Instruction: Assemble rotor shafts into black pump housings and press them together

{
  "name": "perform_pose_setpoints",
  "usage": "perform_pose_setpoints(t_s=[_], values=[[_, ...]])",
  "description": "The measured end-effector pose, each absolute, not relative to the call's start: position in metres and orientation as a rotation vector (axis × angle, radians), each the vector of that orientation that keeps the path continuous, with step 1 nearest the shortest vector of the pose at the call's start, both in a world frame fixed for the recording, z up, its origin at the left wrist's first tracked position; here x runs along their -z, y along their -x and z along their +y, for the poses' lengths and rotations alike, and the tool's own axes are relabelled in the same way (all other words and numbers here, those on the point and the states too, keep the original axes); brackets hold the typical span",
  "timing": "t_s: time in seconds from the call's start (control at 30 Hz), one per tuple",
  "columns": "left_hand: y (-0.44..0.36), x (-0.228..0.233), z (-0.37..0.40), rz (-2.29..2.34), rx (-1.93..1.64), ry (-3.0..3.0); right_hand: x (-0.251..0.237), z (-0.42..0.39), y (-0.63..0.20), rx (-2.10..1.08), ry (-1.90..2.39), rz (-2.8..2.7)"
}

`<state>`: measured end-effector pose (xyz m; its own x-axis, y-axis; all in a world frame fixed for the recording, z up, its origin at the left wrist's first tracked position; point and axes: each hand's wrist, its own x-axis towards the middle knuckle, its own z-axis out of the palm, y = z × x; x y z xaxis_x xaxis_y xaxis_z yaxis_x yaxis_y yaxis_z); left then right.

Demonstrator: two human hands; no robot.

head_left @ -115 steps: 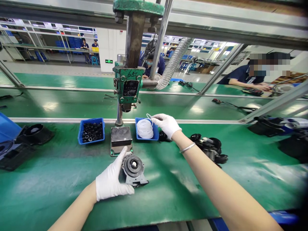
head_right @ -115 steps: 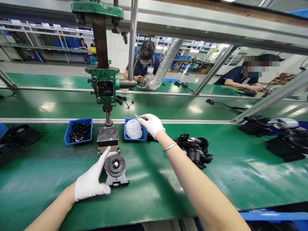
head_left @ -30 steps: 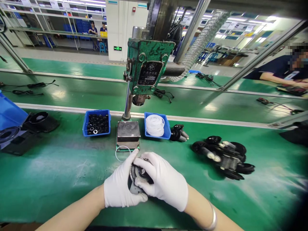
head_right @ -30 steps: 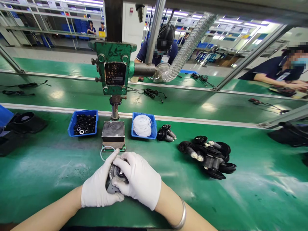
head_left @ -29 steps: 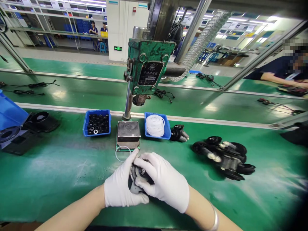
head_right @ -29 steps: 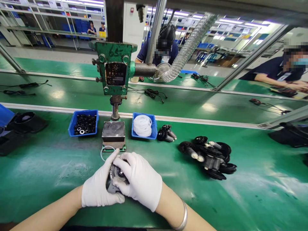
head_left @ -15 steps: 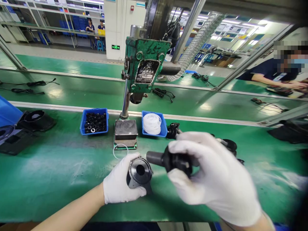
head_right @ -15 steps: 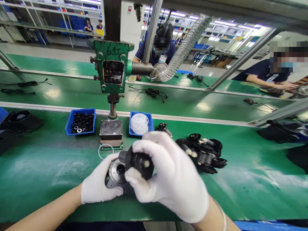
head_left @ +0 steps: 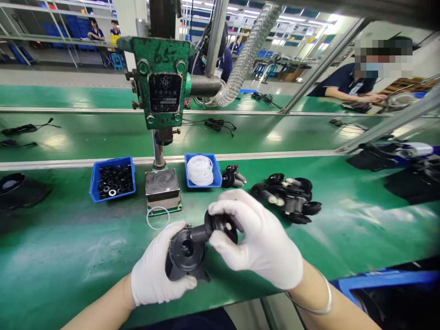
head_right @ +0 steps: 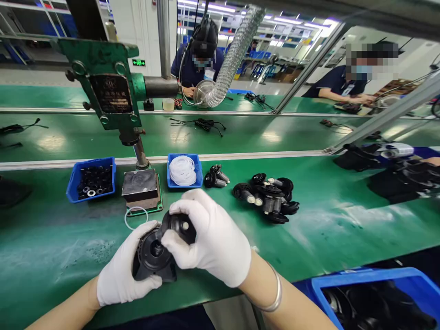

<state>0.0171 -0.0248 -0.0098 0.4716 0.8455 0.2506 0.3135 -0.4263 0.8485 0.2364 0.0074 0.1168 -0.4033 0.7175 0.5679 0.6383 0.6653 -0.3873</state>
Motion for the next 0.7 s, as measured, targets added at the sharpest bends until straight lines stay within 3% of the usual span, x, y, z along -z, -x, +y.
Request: perform_pose_setpoints(t_s=[0.23,0.4,0.7], values=[[-0.025,0.002,-0.021,0.948,-0.827,-1.804,-0.090,0.010,-0.221,-0.286,0.992,-2.345],[-0.032,-0.008,-0.018,0.933,-0.893,-1.809,-0.067,0.021,-0.204,-0.223,0.801,-2.710],[-0.037,0.002,-0.016,0.918,-0.920,-1.740,-0.042,0.004,-0.200,-0.323,0.964,-2.396]])
